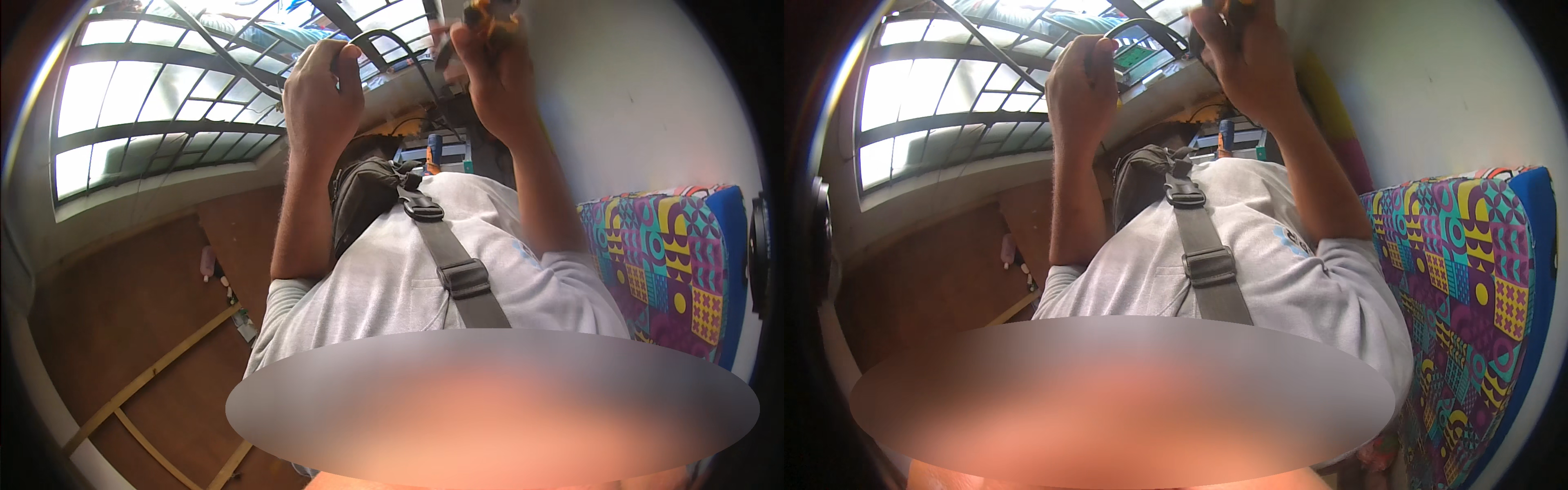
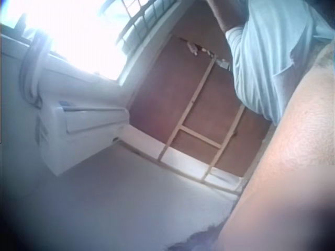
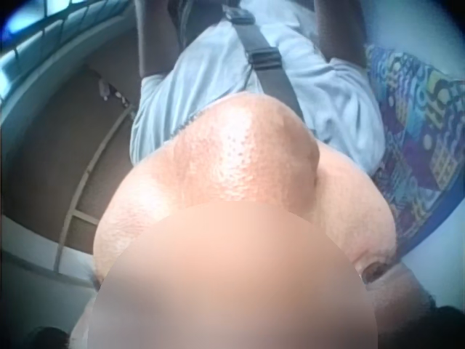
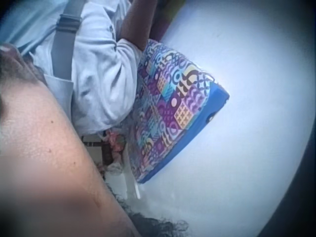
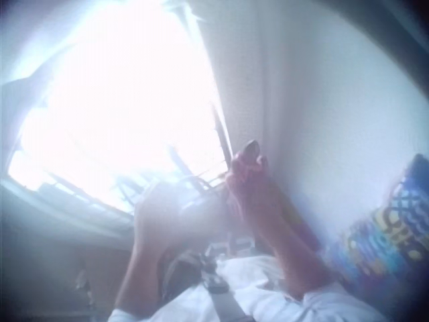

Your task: The person routes a black cable along the ceiling, positions a white electrical box, and uses a cordless drill to secure it to the ceiling. They then feed the cable through the box and use pliers to strip the cable end.

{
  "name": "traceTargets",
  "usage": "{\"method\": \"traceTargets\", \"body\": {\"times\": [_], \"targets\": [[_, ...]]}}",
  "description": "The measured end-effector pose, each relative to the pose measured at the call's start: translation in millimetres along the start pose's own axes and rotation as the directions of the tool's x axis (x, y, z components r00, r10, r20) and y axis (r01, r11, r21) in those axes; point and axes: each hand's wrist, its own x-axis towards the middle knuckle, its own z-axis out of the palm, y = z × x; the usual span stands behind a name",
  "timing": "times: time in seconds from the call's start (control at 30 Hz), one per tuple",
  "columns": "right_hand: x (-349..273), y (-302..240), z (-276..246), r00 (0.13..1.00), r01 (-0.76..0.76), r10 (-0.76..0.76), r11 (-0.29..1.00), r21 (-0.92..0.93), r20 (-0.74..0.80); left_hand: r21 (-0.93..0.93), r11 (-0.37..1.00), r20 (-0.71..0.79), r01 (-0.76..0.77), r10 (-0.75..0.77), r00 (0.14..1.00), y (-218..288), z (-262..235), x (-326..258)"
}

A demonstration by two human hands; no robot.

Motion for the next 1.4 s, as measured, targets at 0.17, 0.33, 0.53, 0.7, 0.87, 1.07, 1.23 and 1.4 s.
{"method": "traceTargets", "body": {"times": [0.17, 0.33, 0.53, 0.7, 0.87, 1.07, 1.23, 1.4], "targets": [[-48.9, 29.2, 9.5, 0.842, -0.497, 0.439, 0.857, 0.135, 0.312, -0.008, 0.994, 0.043, 0.105, -0.105, 0.994, -6.0, 3.0, -6.8], [-55.7, 42.8, 10.2, 0.77, -0.578, 0.38, 0.755, 0.31, 0.512, 0.019, 0.997, 0.031, 0.079, -0.079, 0.996, -12.1, 9.3, -9.1], [-38.9, 50.7, 17.0, 0.823, -0.475, 0.202, 0.758, 0.447, 0.532, 0.063, 0.987, 0.047, 0.146, -0.149, 0.988, -18.1, 10.4, -14.5], [-33.4, 61.9, 48.3, 0.808, -0.505, 0.352, 0.827, 0.246, 0.474, 0.088, 0.977, 0.026, 0.196, -0.199, 0.98, -21.7, 4.1, -19.2], [-26.5, 48.0, 46.5, 0.772, -0.38, 0.231, 0.915, 0.138, 0.592, 0.109, 0.962, 0.033, 0.25, -0.254, 0.967, -17.4, -2.3, -23.6], [-30.0, 32.6, 13.1, 0.871, -0.077, -0.08, 0.952, 0.295, 0.485, 0.101, 0.955, 0.0, 0.278, -0.28, 0.96, -21.0, -9.3, -28.5], [-26.6, 47.1, -18.5, 0.784, -0.476, 0.231, 0.819, 0.319, 0.576, 0.11, 0.956, -0.002, 0.271, -0.272, 0.962, -24.3, -11.2, -29.1], [-68.7, 51.0, -11.9, 0.658, -0.448, 0.264, 0.89, 0.084, 0.706, 0.074, 0.939, 0.041, 0.336, -0.339, 0.94, -17.3, -14.2, -23.4]]}}
